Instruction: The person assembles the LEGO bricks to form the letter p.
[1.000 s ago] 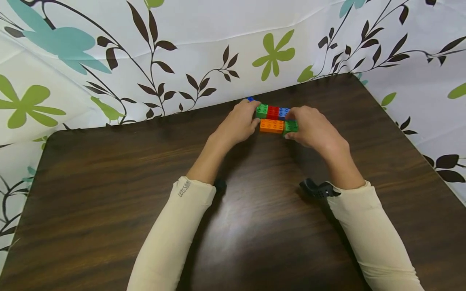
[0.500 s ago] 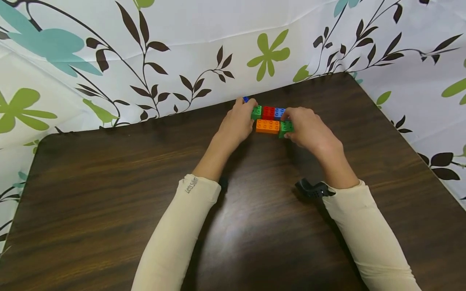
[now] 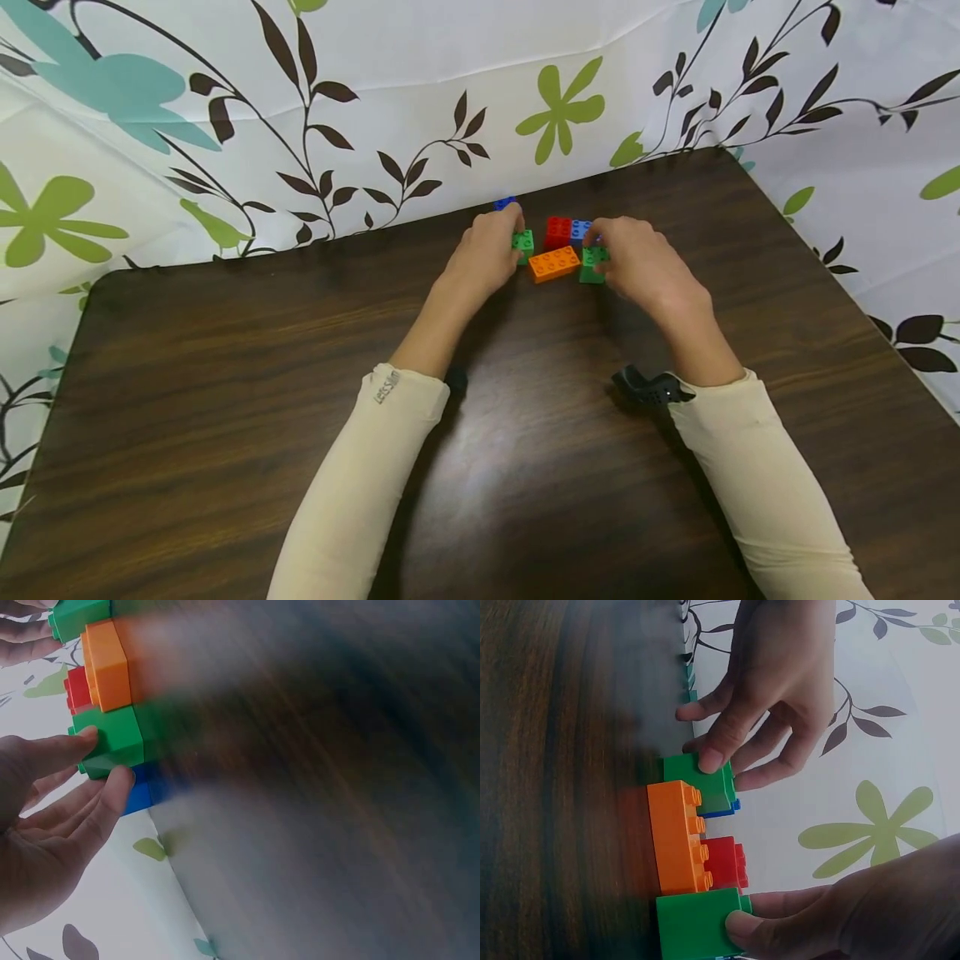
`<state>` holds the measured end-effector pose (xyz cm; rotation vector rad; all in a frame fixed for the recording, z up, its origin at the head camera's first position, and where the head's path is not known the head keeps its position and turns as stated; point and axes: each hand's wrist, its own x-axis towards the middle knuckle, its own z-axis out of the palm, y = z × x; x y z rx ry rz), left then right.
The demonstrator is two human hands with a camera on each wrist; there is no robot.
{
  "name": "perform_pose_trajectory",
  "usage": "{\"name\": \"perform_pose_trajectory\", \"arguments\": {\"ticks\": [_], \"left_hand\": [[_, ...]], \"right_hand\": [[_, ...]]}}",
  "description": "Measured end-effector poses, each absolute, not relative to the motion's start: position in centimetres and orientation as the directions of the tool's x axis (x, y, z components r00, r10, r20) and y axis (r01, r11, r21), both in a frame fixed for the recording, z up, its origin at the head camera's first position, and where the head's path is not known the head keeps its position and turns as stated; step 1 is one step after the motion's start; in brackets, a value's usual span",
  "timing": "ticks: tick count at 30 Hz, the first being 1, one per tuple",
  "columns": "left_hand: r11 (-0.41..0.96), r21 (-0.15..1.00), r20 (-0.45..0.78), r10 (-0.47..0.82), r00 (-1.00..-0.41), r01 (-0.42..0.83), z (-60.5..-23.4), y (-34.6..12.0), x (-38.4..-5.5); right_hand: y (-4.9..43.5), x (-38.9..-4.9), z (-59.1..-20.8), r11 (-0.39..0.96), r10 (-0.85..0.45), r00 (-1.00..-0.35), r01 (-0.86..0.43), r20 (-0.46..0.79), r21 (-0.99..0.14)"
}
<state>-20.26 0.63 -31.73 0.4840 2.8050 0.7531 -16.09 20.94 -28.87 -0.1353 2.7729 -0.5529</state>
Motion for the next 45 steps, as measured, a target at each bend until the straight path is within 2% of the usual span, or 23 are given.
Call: {"name": "perform_pose_trajectory", "arguments": {"ticks": [13,31,45], "left_hand": [[0.751,0.621,-0.096,0.355,-0.930,0.223,-32.1,-1.2,-19.4],[0.759,0.616,-0.123,0.358,-0.926,0.212,-31.9,-3.8,-18.0],[0.735,0.622,-0.077,0.399,-0.914,0.269,-32.0,-5.7,-16.4]], "right_hand": [[21.0,-16.1,-28.6,0.912,-0.143,-0.952,-0.021,-0.270,-0.409],[21.3,-16.1,-27.9,0.901,-0.134,-0.961,-0.017,-0.242,-0.433],[20.8,-15.8,-27.4,0.880,-0.181,-0.965,-0.073,-0.189,-0.470]]}}
